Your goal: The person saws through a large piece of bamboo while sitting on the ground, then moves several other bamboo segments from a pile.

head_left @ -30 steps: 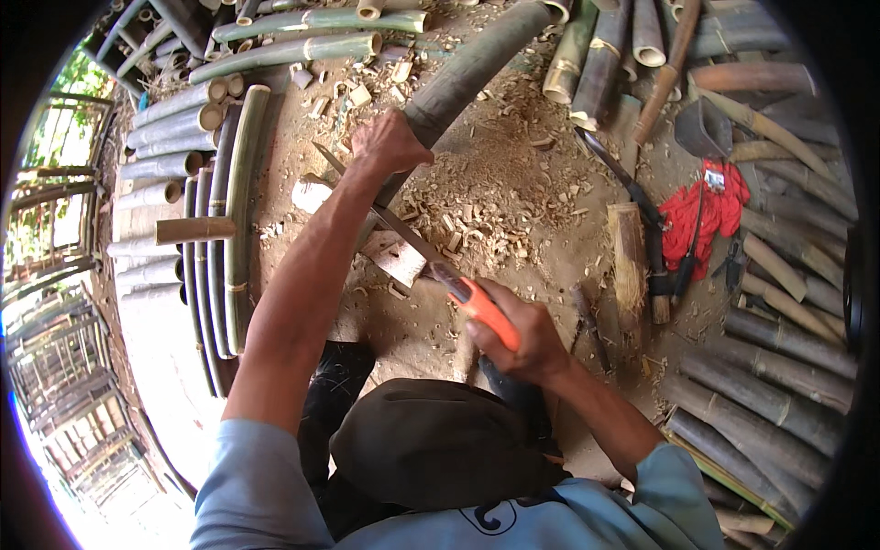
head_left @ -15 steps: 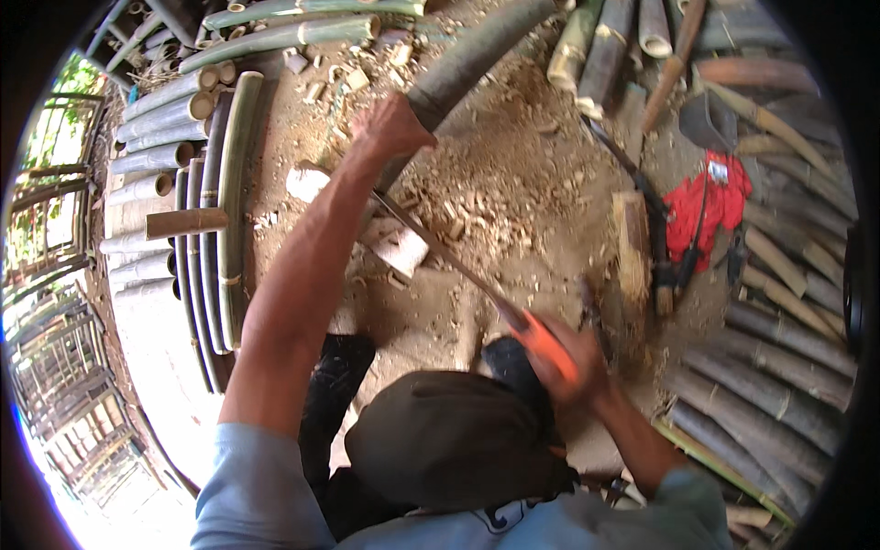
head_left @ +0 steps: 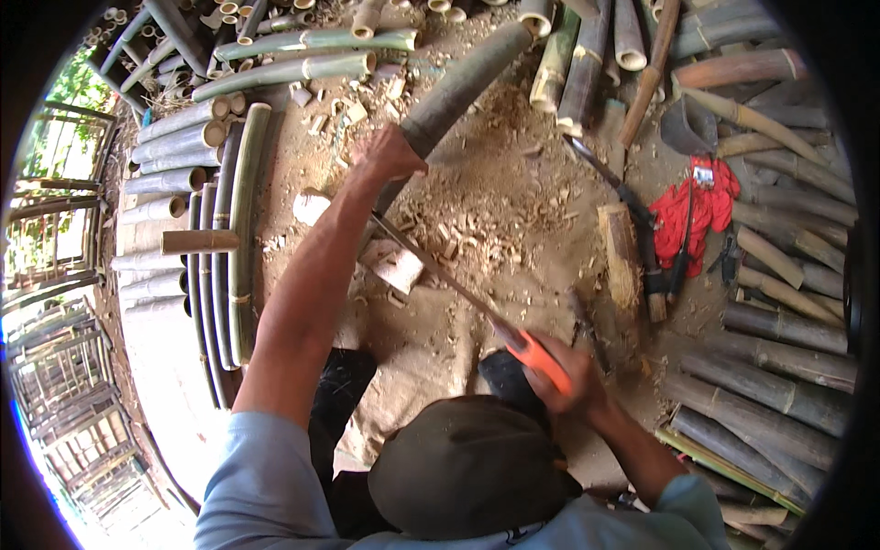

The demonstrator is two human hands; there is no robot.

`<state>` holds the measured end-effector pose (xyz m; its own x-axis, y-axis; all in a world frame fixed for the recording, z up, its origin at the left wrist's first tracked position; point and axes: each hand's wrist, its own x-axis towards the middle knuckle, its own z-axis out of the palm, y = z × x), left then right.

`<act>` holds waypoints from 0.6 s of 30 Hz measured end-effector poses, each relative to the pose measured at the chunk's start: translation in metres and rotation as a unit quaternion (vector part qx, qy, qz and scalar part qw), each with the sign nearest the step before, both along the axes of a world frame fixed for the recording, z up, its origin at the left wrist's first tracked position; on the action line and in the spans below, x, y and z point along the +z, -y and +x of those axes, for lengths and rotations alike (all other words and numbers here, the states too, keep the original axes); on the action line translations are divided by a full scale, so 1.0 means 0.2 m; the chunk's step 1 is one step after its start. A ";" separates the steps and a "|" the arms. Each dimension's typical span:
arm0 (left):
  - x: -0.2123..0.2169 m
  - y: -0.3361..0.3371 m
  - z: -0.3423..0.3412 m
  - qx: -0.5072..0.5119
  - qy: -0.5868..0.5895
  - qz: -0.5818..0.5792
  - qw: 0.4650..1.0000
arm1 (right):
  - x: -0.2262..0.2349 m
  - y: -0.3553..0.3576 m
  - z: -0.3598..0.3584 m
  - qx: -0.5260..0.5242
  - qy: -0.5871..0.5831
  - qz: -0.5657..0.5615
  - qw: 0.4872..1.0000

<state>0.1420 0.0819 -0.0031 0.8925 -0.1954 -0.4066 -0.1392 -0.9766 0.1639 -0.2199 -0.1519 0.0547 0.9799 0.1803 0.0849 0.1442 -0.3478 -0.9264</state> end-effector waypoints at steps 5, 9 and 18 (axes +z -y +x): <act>-0.02 0.11 -0.04 -0.007 0.041 -0.011 0.999 | -0.22 -0.53 0.69 -0.016 -0.020 -0.028 0.999; 0.00 0.04 -0.02 -0.012 0.045 0.000 0.999 | -0.20 -0.53 0.60 -0.018 -0.013 -0.035 0.999; -0.03 0.02 -0.03 -0.002 -0.016 0.008 1.000 | -0.09 -0.14 0.20 0.012 -0.029 0.043 0.999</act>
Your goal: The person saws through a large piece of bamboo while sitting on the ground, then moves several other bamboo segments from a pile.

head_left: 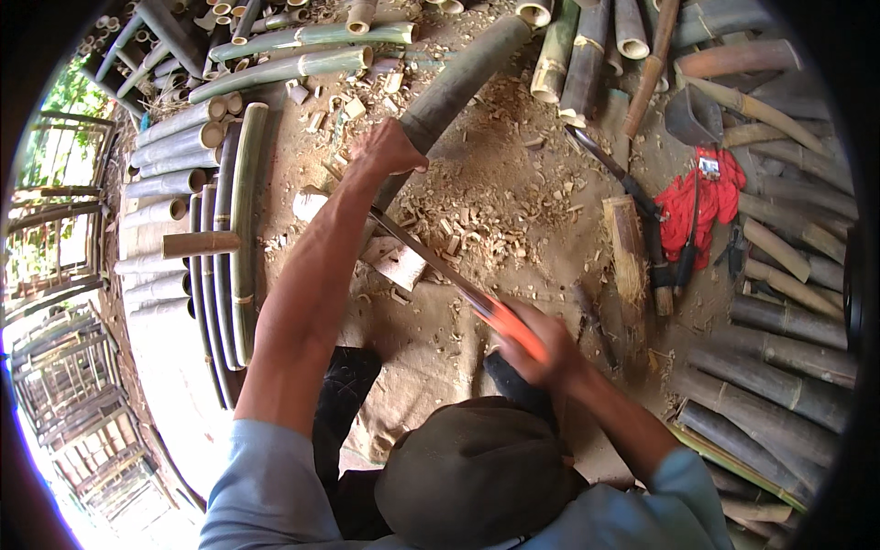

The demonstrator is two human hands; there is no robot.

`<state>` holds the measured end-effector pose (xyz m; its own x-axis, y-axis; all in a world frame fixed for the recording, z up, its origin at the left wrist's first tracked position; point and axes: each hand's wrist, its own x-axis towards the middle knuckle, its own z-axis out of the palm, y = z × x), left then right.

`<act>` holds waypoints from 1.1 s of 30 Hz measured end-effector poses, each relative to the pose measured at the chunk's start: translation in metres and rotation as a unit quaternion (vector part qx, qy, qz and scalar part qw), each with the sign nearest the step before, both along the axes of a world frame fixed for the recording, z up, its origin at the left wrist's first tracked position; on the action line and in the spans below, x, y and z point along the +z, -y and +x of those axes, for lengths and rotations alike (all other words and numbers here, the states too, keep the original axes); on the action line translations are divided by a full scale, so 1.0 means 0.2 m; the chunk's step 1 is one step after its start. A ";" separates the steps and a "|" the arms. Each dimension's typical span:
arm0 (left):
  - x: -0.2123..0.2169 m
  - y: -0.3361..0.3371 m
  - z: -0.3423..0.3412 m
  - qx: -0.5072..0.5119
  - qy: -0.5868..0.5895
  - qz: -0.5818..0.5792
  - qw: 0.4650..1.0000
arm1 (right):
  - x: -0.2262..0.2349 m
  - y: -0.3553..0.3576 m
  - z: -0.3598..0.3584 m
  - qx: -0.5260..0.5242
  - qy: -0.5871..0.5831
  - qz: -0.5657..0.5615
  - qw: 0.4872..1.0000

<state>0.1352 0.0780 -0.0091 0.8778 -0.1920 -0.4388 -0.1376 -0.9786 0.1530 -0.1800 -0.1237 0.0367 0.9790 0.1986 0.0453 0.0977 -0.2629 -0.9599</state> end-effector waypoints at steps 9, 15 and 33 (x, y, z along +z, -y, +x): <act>0.05 0.07 0.04 -0.017 -0.005 -0.015 1.000 | 0.03 -0.21 0.22 0.013 -0.074 -0.032 0.997; 0.04 0.03 0.03 -0.013 -0.023 -0.005 1.000 | 0.04 0.07 -0.10 -0.015 -0.018 -0.037 0.999; 0.96 -0.44 0.06 0.011 0.133 -0.211 0.968 | 0.17 -0.02 0.05 -0.046 0.036 0.041 0.997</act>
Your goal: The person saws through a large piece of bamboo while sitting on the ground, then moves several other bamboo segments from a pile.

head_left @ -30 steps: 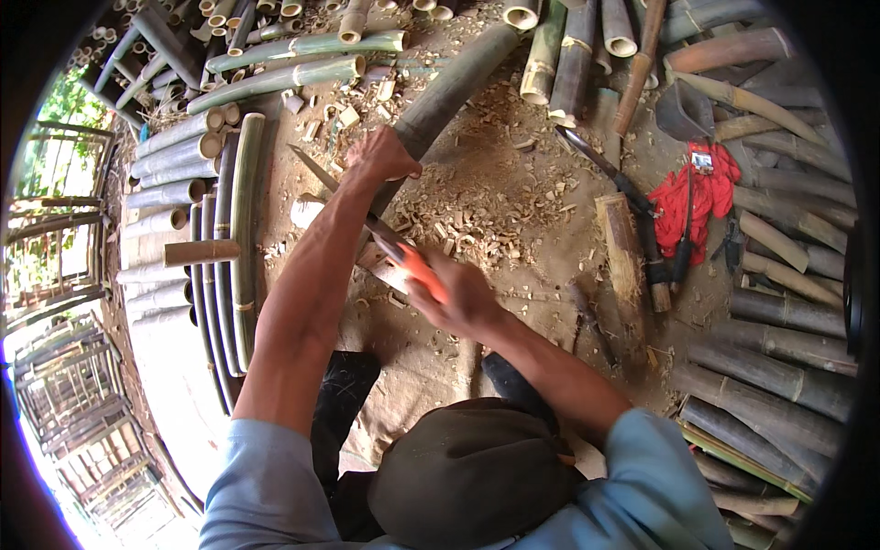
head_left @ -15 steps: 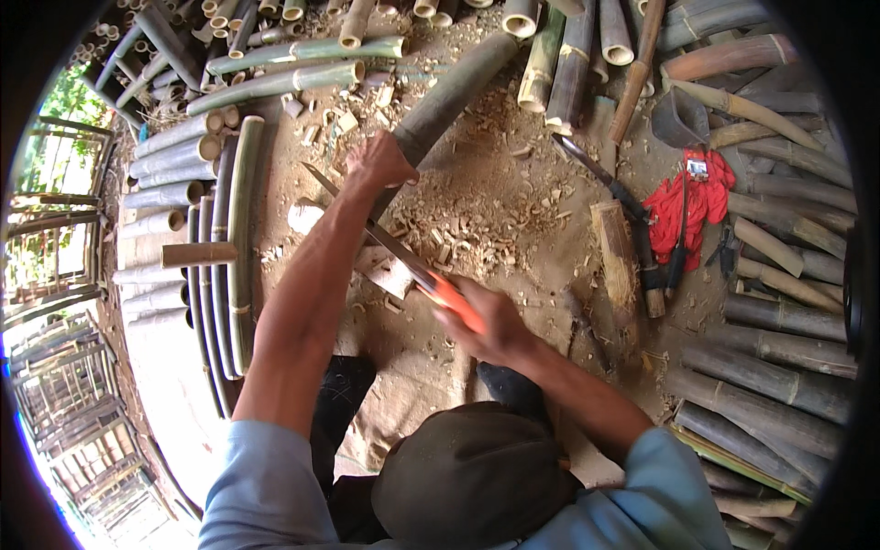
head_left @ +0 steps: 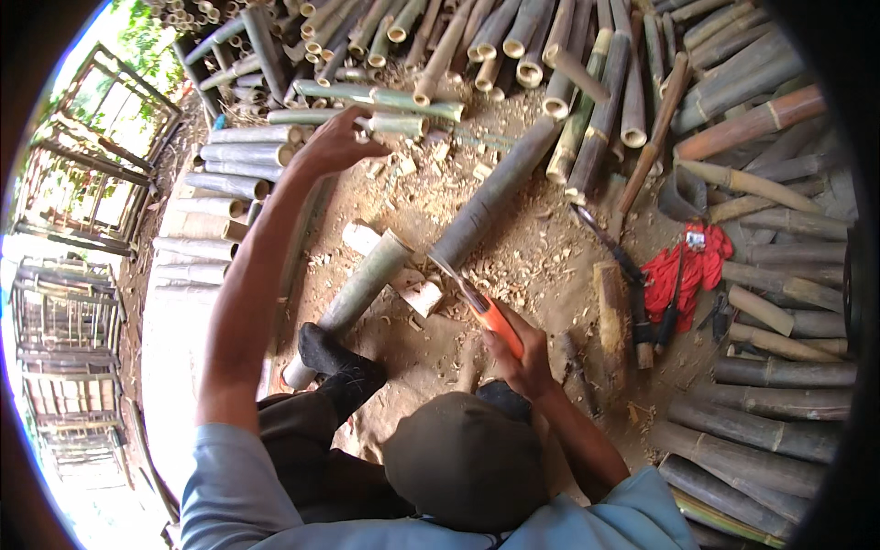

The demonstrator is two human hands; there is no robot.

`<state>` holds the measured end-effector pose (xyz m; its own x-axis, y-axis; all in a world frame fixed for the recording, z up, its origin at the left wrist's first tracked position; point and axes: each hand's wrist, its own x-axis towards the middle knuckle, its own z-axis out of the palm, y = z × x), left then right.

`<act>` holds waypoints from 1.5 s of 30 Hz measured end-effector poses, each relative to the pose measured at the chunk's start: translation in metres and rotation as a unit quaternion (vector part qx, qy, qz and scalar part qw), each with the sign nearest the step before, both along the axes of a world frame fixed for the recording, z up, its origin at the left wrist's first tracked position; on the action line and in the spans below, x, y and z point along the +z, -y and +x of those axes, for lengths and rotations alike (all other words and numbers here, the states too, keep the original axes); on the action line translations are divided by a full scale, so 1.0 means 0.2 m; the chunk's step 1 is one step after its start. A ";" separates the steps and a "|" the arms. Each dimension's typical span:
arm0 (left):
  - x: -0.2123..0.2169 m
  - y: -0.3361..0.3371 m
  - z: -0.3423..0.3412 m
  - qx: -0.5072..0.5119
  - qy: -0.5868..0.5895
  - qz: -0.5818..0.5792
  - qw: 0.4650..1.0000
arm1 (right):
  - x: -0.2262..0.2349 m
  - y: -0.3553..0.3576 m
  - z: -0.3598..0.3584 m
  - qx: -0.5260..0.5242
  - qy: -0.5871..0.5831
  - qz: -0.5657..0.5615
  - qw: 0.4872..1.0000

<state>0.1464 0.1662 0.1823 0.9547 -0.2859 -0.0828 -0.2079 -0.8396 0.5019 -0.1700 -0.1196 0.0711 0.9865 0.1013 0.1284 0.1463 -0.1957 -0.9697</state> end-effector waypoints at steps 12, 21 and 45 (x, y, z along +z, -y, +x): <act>0.21 -0.91 -0.90 0.023 -0.101 0.061 0.993 | -0.24 0.51 -0.89 -0.079 0.138 -0.407 0.899; -0.78 -0.98 -1.16 0.080 -0.118 0.011 0.990 | -0.36 0.52 -0.82 0.095 -0.114 -0.506 0.850; -0.95 -0.66 -1.27 0.214 -0.175 -0.006 0.961 | -0.83 1.54 1.43 -0.453 -0.186 -0.280 0.826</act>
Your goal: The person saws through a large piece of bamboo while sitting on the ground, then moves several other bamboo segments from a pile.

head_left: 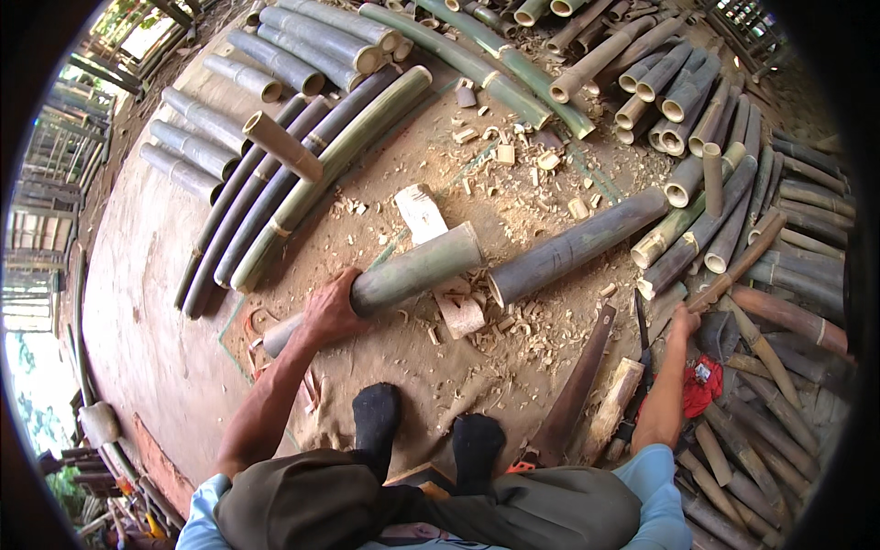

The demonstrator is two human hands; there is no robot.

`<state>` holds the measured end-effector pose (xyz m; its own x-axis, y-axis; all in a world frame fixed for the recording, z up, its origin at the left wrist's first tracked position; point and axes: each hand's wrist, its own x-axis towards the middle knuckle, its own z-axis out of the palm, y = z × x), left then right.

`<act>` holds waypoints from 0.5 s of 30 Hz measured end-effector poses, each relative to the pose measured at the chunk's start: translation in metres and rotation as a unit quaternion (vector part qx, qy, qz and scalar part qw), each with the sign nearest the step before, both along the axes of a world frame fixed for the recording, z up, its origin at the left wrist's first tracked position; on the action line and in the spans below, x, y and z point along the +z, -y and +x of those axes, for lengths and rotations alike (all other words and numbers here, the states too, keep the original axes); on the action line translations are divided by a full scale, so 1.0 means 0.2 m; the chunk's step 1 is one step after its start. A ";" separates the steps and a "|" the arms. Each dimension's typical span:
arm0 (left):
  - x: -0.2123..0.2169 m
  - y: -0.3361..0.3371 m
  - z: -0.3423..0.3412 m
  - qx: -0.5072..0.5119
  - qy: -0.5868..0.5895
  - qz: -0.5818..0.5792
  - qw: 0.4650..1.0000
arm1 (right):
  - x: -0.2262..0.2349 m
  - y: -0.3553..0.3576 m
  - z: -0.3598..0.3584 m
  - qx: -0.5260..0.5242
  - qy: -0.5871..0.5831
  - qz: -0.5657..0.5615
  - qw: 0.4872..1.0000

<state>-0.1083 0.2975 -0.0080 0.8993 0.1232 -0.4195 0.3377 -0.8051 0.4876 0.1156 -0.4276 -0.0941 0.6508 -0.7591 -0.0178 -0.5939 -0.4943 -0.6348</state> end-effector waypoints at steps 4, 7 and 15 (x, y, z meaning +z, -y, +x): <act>0.05 0.05 0.07 0.007 0.200 -0.027 0.979 | 0.24 0.15 -0.09 -0.053 0.213 0.352 0.910; 0.18 0.14 0.22 0.008 0.224 -0.125 0.966 | 0.34 -0.09 -0.30 -0.040 0.279 0.260 0.923; 0.43 0.47 0.47 0.006 0.122 -0.478 0.870 | 0.57 -1.31 -1.06 0.194 0.192 0.172 0.946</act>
